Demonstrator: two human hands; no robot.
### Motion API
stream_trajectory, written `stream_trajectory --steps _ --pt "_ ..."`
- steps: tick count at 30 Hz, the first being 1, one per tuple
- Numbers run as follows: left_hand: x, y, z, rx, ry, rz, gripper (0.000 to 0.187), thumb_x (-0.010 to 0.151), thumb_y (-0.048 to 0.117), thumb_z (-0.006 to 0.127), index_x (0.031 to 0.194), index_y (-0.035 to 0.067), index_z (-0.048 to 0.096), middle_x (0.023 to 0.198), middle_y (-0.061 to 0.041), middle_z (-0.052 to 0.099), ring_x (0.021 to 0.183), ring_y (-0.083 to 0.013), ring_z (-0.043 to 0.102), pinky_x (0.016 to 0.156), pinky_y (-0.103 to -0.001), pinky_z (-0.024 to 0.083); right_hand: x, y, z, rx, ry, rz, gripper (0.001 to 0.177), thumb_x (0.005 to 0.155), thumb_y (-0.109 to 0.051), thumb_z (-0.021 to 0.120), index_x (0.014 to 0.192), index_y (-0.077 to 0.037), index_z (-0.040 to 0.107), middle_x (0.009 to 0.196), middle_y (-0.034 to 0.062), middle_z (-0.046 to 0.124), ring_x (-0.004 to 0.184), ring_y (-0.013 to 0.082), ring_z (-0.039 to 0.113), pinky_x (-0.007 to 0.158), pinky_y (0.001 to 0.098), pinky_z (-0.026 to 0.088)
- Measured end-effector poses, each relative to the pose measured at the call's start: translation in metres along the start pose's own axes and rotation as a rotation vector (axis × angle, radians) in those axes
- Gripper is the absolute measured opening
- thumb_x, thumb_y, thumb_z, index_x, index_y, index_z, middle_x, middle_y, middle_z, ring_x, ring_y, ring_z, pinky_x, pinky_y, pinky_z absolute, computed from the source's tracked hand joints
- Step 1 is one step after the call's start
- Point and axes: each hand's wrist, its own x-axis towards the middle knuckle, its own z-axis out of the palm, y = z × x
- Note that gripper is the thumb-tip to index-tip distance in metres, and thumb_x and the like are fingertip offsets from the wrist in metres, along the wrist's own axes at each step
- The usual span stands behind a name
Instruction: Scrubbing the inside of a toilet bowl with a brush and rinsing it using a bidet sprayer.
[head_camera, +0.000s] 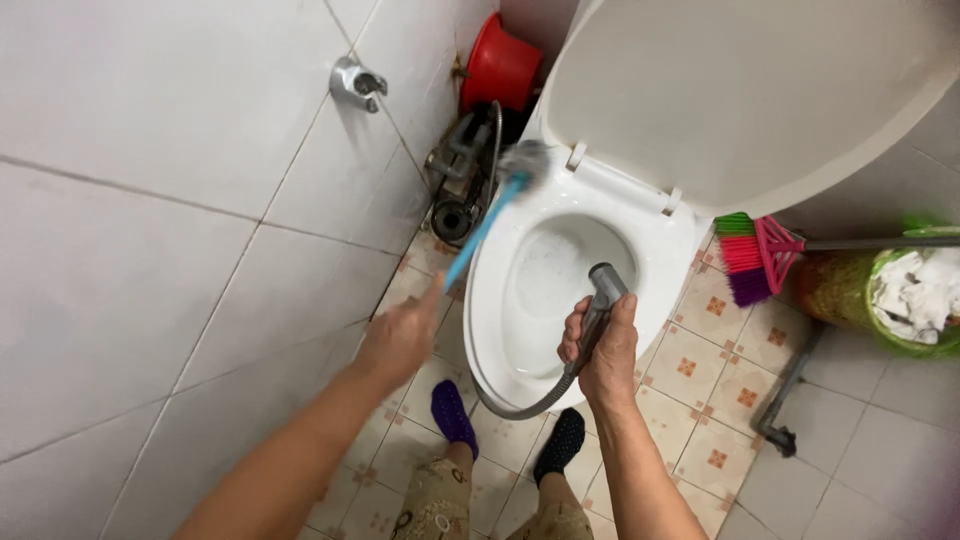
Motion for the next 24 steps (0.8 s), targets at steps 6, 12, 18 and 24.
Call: stream_trajectory --steps 6,12,18,24 --pt "0.047 0.009 -0.028 -0.231 -0.022 -0.019 0.050 0.100 0.025 0.028 0.149 0.018 0.037 0.074 -0.020 0.062 0.052 -0.0270 0.062 0.043 -0.037 0.051 -0.008 0.004 -0.008 0.017 0.010 0.007 0.069 0.093 -0.066 0.034 0.087 0.000 0.053 0.049 0.0099 0.044 0.028 0.0165 0.039 0.028 0.0305 0.035" --pt "0.061 0.022 -0.005 0.033 -0.281 -0.071 0.071 0.088 0.001 0.044 0.152 0.021 0.021 0.073 -0.015 0.063 0.061 -0.0316 0.067 0.058 -0.045 0.055 -0.009 0.008 -0.035 0.085 0.058 0.085 0.070 0.089 -0.071 0.037 0.088 -0.002 0.053 0.049 0.0086 0.044 0.029 0.0163 0.038 0.028 0.0299 0.033" --pt "0.073 0.066 0.029 -0.681 -0.247 -0.211 0.053 0.090 0.013 0.048 0.142 0.004 0.043 0.110 -0.035 0.061 0.100 -0.0519 0.059 0.077 -0.059 0.049 -0.010 0.005 -0.045 0.159 0.078 0.103 0.069 0.088 -0.071 0.041 0.086 -0.003 0.053 0.048 0.0076 0.044 0.028 0.0150 0.037 0.028 0.0284 0.032" --pt "0.073 0.124 0.027 -1.135 -0.275 -0.588 0.053 0.093 0.018 0.047 0.145 0.014 0.038 0.052 -0.010 0.055 0.036 -0.0211 0.052 0.027 -0.032 0.048 -0.019 -0.002 -0.048 0.187 0.029 0.074 0.066 0.091 -0.064 0.042 0.085 0.001 0.055 0.047 0.0122 0.046 0.027 0.0183 0.040 0.027 0.0306 0.035"
